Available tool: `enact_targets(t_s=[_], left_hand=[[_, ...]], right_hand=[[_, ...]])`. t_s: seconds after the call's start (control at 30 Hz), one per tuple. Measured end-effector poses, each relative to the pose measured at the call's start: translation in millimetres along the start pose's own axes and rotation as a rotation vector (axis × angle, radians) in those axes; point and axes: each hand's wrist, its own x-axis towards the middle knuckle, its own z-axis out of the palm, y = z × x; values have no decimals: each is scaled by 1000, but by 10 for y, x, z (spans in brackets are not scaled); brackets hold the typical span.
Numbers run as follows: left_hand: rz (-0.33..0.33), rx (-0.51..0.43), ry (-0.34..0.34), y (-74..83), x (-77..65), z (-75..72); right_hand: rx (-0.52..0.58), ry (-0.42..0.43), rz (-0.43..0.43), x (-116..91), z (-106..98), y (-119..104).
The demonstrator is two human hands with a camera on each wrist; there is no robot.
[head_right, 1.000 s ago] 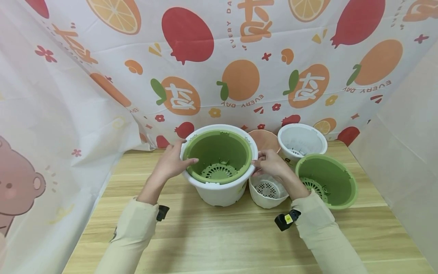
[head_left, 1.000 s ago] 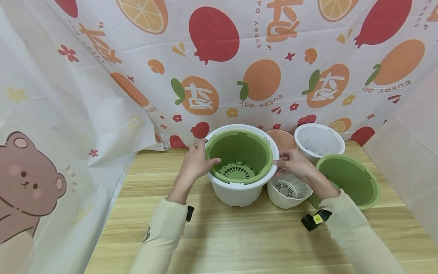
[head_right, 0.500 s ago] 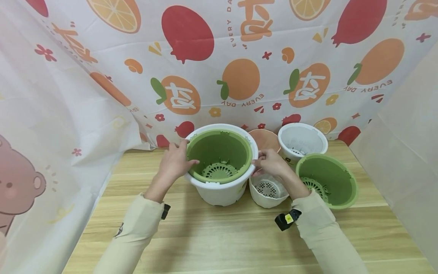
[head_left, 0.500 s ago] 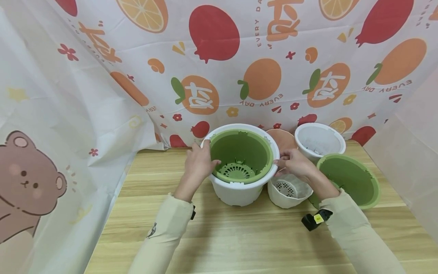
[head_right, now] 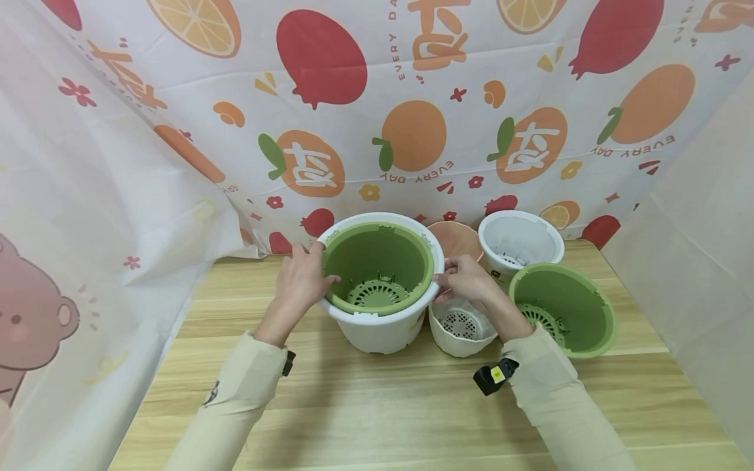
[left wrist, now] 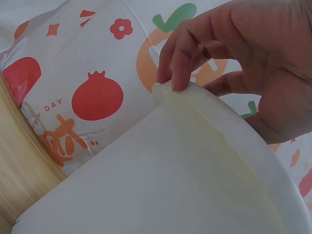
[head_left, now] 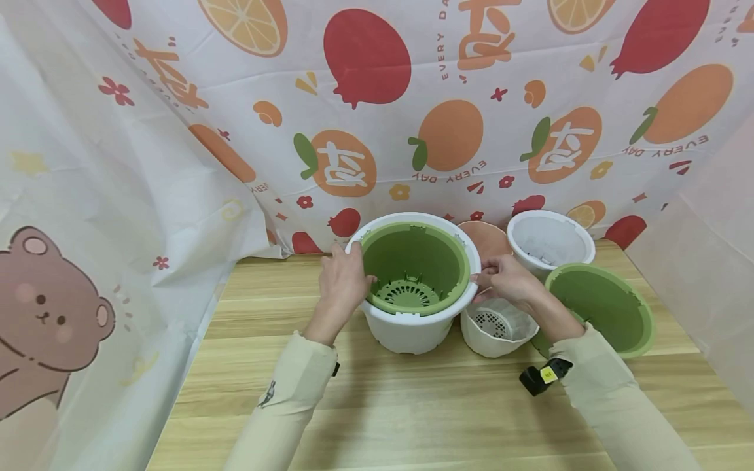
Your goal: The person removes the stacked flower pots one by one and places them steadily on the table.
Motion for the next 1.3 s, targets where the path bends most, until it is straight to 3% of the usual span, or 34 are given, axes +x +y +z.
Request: enact_targets(t_s=[1.3], left_hand=[[91,134,39,39,18,-1]], right_hand=[[11,-4,0,6,-14,-4]])
